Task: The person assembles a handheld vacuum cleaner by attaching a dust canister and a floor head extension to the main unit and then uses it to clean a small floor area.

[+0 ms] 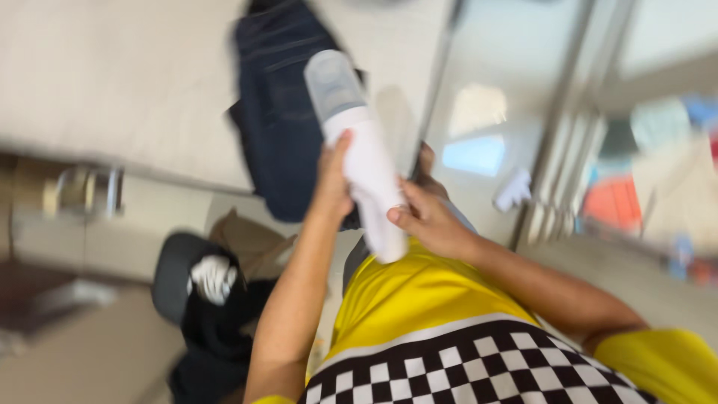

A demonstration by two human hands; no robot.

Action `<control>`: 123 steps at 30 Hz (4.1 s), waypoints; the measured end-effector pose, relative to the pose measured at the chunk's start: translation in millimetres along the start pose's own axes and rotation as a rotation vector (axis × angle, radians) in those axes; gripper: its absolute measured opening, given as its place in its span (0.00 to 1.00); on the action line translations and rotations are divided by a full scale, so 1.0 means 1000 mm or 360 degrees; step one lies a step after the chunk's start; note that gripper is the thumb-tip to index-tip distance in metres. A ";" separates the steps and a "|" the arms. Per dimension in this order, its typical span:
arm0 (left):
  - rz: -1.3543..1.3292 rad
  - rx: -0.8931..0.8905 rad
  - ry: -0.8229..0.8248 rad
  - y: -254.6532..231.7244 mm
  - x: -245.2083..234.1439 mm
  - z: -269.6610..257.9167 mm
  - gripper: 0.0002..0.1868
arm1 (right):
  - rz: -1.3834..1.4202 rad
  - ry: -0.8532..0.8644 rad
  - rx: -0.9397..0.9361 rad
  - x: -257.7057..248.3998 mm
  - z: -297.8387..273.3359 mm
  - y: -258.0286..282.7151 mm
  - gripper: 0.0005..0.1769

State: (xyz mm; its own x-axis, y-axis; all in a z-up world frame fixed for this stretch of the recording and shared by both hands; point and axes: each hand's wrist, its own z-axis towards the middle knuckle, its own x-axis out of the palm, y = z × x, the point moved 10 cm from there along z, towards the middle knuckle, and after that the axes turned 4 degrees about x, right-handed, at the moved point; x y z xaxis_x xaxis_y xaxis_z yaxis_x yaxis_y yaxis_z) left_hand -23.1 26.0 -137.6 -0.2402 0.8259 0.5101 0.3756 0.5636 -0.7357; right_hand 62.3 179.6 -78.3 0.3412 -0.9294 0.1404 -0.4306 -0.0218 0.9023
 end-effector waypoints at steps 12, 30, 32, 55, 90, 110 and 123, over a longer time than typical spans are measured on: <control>0.0265 -0.0980 0.0518 0.195 0.128 -0.020 0.36 | 0.0414 -0.0734 0.0320 -0.114 -0.105 -0.064 0.36; 0.0597 -0.1742 0.0337 0.393 0.191 -0.184 0.41 | -0.2586 -0.0661 0.1651 -0.574 -0.265 -0.479 0.26; 0.0616 -0.1726 0.0355 0.398 0.185 -0.191 0.42 | -0.2541 -0.0673 0.1588 -0.589 -0.271 -0.515 0.28; 0.0674 -0.1530 0.0430 0.321 0.070 -0.240 0.35 | 0.1657 -0.0924 0.1118 -0.290 -0.098 -0.512 0.05; -0.0017 -0.1070 0.0532 0.327 0.081 -0.236 0.38 | 0.0632 -0.0908 -0.0024 -0.281 -0.017 -0.188 0.07; -0.0050 -0.1060 0.0415 0.349 0.075 -0.245 0.35 | 0.0426 -0.1121 0.0405 -0.271 -0.038 -0.216 0.12; 0.0724 -0.0670 0.0457 0.330 0.107 -0.143 0.39 | 0.0371 -0.1150 0.0386 -0.253 -0.046 -0.224 0.16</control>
State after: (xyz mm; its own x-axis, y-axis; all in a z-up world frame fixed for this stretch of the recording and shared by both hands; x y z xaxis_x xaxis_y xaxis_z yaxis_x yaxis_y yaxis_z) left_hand 202.7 298.7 -262.2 0.2493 0.9097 0.3322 0.7132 0.0596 -0.6984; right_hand 110.7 436.9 -296.9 -0.3706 -0.9269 -0.0597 -0.6223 0.2001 0.7567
